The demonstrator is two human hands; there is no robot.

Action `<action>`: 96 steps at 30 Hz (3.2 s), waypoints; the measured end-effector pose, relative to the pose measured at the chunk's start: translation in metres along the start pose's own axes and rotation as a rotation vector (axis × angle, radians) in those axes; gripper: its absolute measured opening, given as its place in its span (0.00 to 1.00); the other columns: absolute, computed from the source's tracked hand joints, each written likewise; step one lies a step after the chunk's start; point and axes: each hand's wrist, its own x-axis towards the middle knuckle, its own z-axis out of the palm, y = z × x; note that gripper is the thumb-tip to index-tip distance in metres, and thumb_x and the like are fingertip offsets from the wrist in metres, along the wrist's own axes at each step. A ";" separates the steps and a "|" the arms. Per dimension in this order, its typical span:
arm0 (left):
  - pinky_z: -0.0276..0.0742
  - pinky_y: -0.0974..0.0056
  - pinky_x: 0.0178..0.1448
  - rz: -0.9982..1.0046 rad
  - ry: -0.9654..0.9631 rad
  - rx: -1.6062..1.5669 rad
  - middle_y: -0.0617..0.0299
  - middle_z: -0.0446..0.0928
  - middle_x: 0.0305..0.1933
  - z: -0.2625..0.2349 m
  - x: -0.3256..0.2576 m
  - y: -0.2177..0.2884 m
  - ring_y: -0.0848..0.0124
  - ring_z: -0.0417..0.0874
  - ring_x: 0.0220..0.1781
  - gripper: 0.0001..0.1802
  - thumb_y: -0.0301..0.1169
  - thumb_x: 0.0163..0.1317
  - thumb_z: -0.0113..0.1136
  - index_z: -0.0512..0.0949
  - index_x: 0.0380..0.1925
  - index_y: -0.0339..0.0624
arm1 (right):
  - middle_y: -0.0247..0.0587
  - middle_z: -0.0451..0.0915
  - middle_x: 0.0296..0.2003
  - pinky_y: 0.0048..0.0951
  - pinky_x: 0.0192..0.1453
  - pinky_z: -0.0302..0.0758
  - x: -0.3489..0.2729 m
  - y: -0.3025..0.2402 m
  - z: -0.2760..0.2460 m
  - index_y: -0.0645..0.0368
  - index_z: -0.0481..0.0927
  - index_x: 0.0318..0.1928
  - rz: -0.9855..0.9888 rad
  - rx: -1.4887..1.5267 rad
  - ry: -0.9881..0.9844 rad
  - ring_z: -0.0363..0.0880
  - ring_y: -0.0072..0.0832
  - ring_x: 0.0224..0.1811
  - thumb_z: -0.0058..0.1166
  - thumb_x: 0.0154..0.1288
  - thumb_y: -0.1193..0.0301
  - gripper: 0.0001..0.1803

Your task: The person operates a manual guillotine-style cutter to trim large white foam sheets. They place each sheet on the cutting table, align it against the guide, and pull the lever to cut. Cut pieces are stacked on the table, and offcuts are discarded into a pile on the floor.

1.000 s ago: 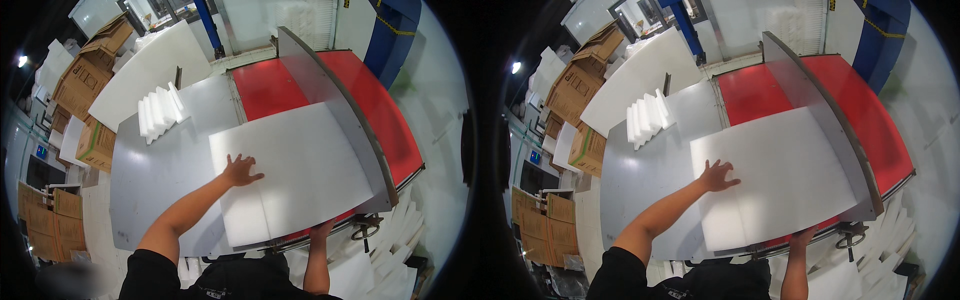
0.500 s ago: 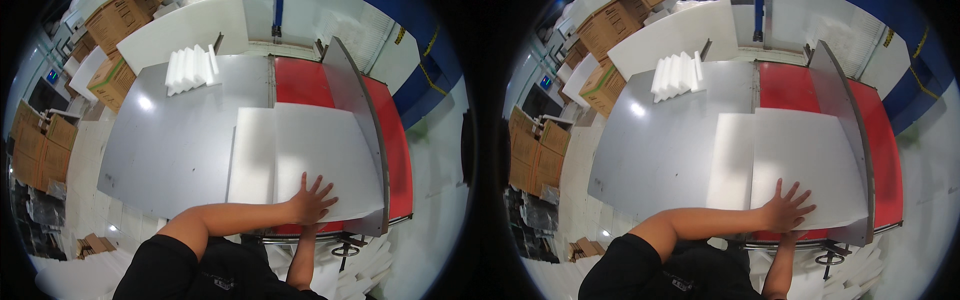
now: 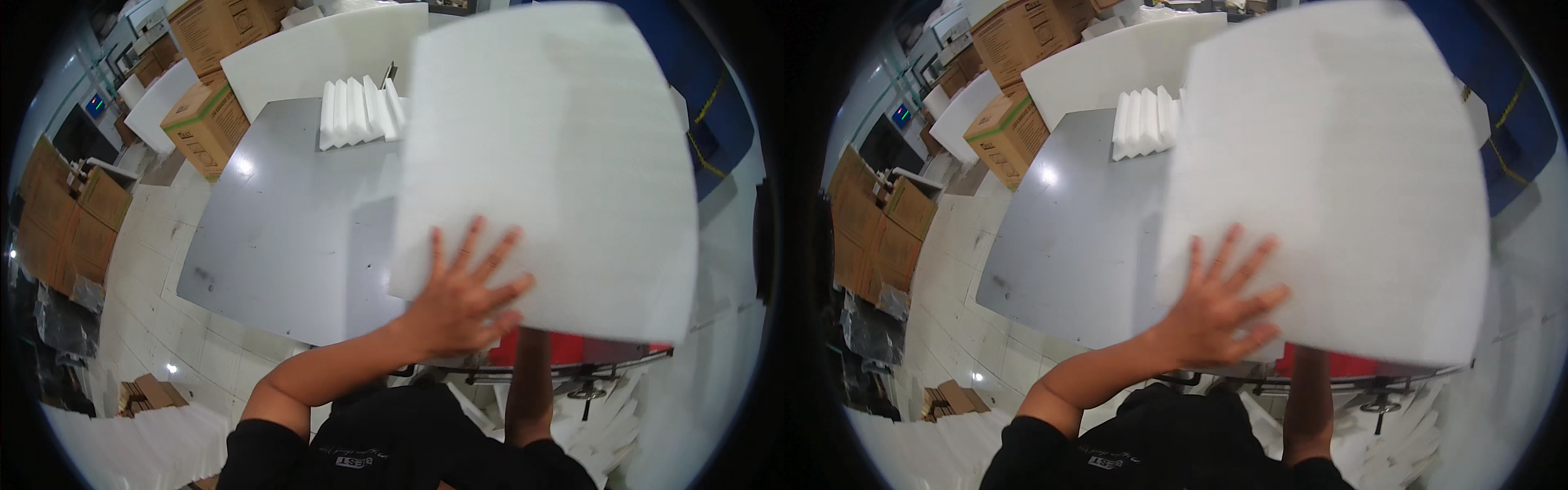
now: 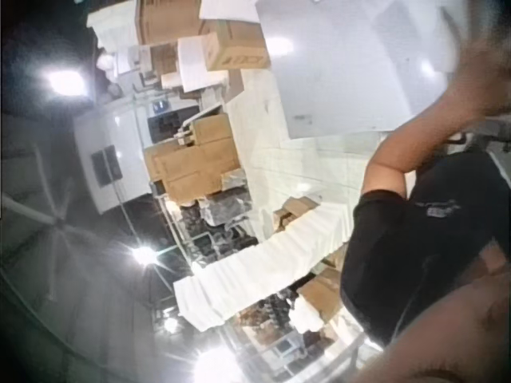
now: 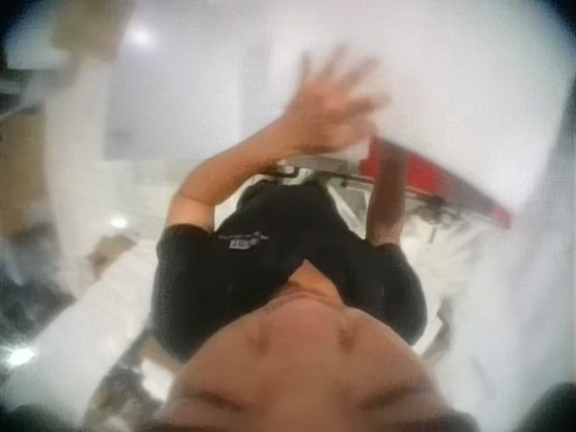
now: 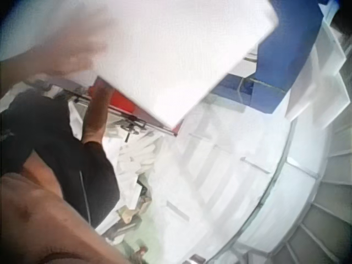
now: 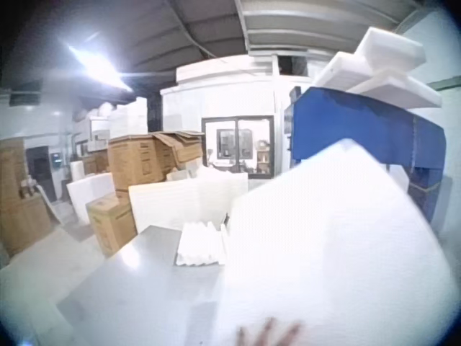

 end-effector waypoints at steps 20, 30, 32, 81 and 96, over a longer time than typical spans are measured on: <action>0.30 0.17 0.74 -0.721 -0.477 0.188 0.56 0.53 0.82 -0.011 -0.321 -0.210 0.42 0.41 0.84 0.25 0.46 0.65 0.63 0.75 0.62 0.60 | 0.48 0.86 0.43 0.38 0.52 0.84 -0.202 0.282 -0.058 0.64 0.80 0.57 1.233 -0.733 0.226 0.87 0.39 0.42 0.49 0.74 0.61 0.21; 0.65 0.53 0.76 -0.690 -0.115 -0.704 0.42 0.69 0.71 0.092 -0.163 -0.163 0.53 0.70 0.73 0.35 0.33 0.63 0.69 0.67 0.67 0.33 | 0.48 0.87 0.44 0.33 0.53 0.78 -0.096 0.007 -0.002 0.63 0.86 0.49 -0.200 -1.735 0.530 0.85 0.34 0.46 0.67 0.64 0.61 0.20; 0.58 0.50 0.79 -0.903 -0.159 -1.037 0.38 0.58 0.77 0.148 -0.139 -0.163 0.48 0.62 0.78 0.46 0.40 0.65 0.69 0.54 0.75 0.35 | 0.52 0.86 0.49 0.35 0.59 0.77 -0.090 -0.022 -0.028 0.66 0.84 0.52 -0.107 -1.708 0.615 0.85 0.36 0.52 0.69 0.62 0.56 0.27; 0.81 0.48 0.63 -1.201 0.988 -1.437 0.44 0.76 0.63 -0.236 -0.473 -0.299 0.51 0.81 0.62 0.40 0.54 0.62 0.59 0.69 0.65 0.35 | 0.52 0.61 0.68 0.41 0.78 0.55 -0.204 0.494 0.158 0.59 0.59 0.77 0.671 -1.128 -0.741 0.59 0.43 0.73 0.59 0.69 0.52 0.43; 0.63 0.52 0.77 -1.660 0.649 -0.890 0.49 0.69 0.72 -0.275 -0.603 -0.416 0.55 0.70 0.72 0.42 0.43 0.58 0.66 0.65 0.70 0.37 | 0.63 0.61 0.73 0.45 0.79 0.58 -0.269 0.577 0.155 0.63 0.57 0.77 0.988 -1.389 -0.742 0.59 0.52 0.77 0.58 0.68 0.45 0.49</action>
